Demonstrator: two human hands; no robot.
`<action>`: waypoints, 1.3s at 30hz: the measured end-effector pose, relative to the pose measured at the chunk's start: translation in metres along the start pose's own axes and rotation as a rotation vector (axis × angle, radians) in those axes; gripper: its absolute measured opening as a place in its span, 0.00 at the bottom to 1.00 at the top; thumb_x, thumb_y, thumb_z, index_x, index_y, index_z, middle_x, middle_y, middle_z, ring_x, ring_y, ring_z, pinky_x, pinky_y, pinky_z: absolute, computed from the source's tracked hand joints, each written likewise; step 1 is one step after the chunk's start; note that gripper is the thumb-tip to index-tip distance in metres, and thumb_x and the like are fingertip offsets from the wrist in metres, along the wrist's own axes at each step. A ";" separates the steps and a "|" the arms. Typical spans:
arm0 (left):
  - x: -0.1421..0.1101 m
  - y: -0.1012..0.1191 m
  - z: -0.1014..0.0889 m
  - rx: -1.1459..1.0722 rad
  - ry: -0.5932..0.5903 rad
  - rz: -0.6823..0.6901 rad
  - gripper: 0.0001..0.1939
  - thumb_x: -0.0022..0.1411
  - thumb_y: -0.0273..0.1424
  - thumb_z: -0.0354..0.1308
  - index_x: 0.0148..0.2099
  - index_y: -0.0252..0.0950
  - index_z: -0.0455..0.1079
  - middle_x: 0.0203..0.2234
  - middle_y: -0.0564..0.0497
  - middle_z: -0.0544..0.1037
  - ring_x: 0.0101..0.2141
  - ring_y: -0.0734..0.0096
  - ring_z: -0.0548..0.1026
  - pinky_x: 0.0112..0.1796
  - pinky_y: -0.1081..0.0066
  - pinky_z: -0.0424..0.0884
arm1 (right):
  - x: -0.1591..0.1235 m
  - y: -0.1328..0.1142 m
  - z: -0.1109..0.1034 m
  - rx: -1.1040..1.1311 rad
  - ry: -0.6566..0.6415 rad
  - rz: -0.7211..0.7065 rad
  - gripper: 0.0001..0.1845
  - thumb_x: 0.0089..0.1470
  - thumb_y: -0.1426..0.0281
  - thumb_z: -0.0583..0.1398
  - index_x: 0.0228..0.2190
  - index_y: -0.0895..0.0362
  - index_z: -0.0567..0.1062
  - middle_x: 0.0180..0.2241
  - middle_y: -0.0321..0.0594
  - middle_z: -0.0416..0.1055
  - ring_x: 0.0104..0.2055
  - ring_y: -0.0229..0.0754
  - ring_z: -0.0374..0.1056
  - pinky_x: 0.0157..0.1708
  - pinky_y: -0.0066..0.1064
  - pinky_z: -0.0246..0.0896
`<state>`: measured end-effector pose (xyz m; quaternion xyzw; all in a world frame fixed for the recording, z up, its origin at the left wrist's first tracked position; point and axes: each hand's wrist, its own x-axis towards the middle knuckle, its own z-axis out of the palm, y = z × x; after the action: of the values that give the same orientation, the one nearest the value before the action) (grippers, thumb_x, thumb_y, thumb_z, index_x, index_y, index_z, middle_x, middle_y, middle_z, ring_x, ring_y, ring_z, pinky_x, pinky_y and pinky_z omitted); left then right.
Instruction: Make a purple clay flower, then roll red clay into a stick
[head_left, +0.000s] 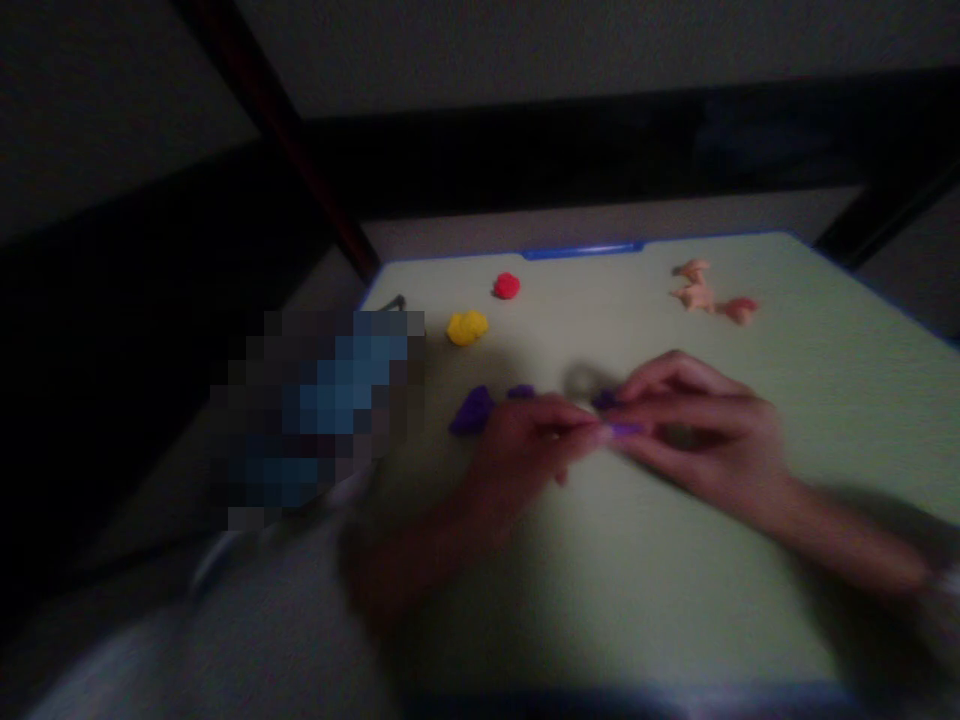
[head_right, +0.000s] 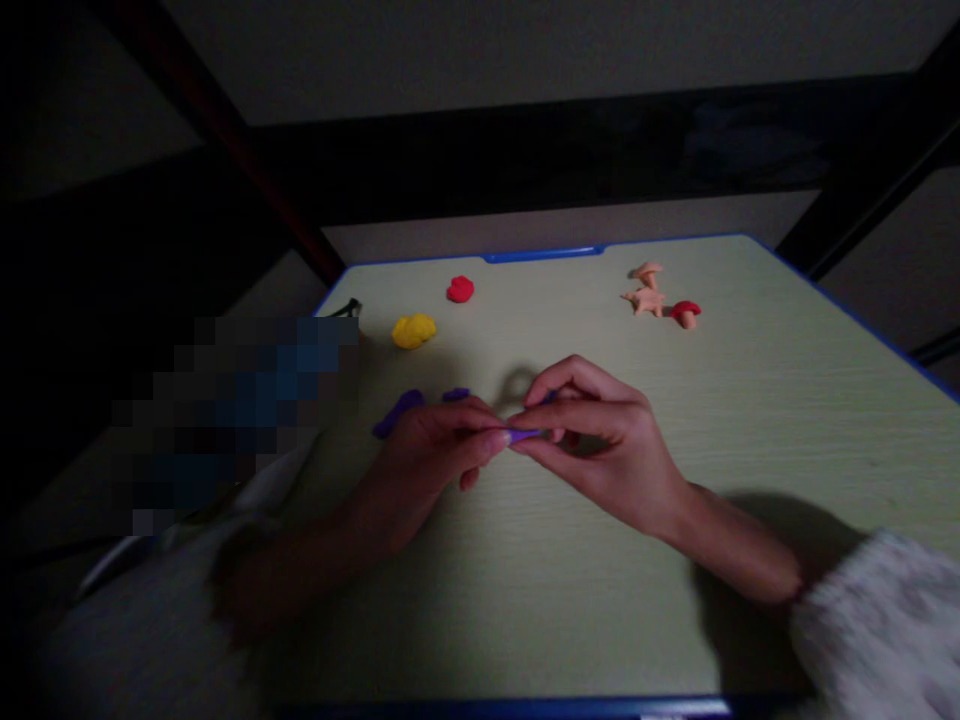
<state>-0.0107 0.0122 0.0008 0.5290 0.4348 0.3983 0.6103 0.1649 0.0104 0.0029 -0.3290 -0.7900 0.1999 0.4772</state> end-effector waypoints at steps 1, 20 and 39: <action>0.000 0.000 0.000 0.008 -0.001 0.003 0.06 0.47 0.32 0.62 0.24 0.33 0.73 0.19 0.56 0.67 0.17 0.82 0.61 0.15 0.79 0.59 | 0.000 0.000 0.000 0.000 -0.005 -0.003 0.08 0.46 0.73 0.65 0.32 0.54 0.79 0.33 0.39 0.70 0.31 0.37 0.68 0.24 0.27 0.66; 0.000 0.000 0.001 -0.034 -0.030 0.023 0.06 0.46 0.31 0.63 0.22 0.33 0.73 0.19 0.55 0.66 0.17 0.82 0.62 0.15 0.80 0.59 | 0.000 -0.004 0.005 0.047 0.024 0.002 0.09 0.46 0.76 0.65 0.32 0.52 0.80 0.31 0.39 0.69 0.30 0.36 0.67 0.22 0.26 0.64; -0.001 -0.003 0.000 -0.031 0.079 -0.027 0.08 0.44 0.32 0.64 0.21 0.32 0.72 0.17 0.56 0.66 0.16 0.83 0.61 0.14 0.80 0.57 | -0.001 -0.003 0.009 0.033 0.057 0.003 0.07 0.47 0.74 0.64 0.32 0.54 0.79 0.30 0.39 0.69 0.27 0.35 0.66 0.20 0.25 0.63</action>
<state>-0.0106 0.0105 -0.0021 0.4976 0.4595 0.4172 0.6060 0.1567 0.0078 0.0003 -0.3281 -0.7721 0.2042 0.5045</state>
